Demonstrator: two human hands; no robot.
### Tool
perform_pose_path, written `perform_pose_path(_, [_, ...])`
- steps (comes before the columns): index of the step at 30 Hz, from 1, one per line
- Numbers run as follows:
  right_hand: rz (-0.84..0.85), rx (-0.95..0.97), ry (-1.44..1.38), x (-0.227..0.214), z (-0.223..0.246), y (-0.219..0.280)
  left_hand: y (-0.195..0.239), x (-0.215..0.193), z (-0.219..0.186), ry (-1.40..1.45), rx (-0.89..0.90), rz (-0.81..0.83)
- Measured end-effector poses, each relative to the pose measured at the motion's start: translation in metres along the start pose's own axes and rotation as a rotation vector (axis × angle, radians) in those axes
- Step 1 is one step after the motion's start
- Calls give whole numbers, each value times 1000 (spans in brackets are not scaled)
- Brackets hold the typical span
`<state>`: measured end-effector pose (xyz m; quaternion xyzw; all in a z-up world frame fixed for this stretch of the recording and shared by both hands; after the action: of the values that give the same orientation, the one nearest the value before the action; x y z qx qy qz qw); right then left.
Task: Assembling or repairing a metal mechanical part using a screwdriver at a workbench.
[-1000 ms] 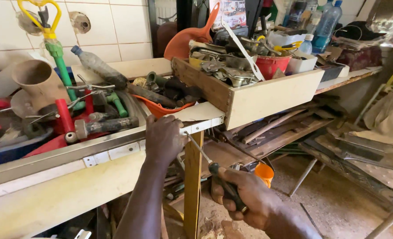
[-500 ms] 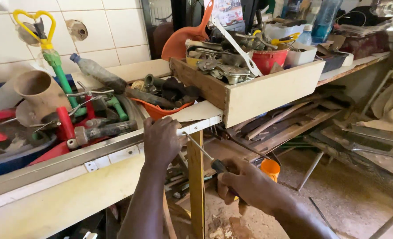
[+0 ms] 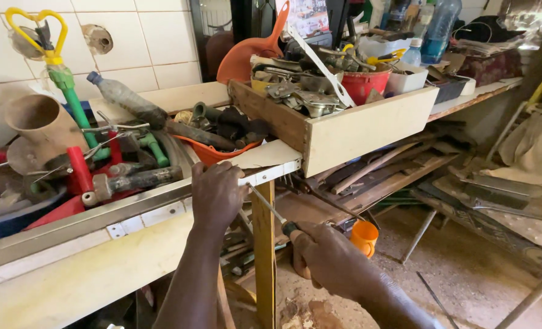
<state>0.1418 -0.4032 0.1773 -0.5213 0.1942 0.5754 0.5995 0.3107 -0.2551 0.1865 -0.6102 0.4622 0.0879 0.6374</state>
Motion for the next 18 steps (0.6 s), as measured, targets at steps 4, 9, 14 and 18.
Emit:
perform_pose_path(4, [86, 558, -726, 22, -11, 12, -3, 15, 6, -39, -25, 54])
perform_pose_path(9, [-13, 740, -1189, 38, -15, 13, -2, 9, 6, -27, 2, -1])
perform_pose_path(14, [-38, 814, -1419, 46, -21, 14, 0, 4, 2, -7, -6, 26])
perform_pose_path(18, [-22, 729, -1494, 54, -38, 25, 1, -2, -2, -10, -13, 35])
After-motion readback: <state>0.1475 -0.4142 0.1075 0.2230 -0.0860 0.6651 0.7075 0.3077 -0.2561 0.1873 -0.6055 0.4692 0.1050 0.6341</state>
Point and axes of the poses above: each hand's wrist, its own y-axis away from the middle knuckle, its own x-axis out of the palm, z = x × y, the point moved 4 cm from there along -y, towards the middle knuckle, and after that the axes turned 10 degrees about -x, right-handed, at the moved point
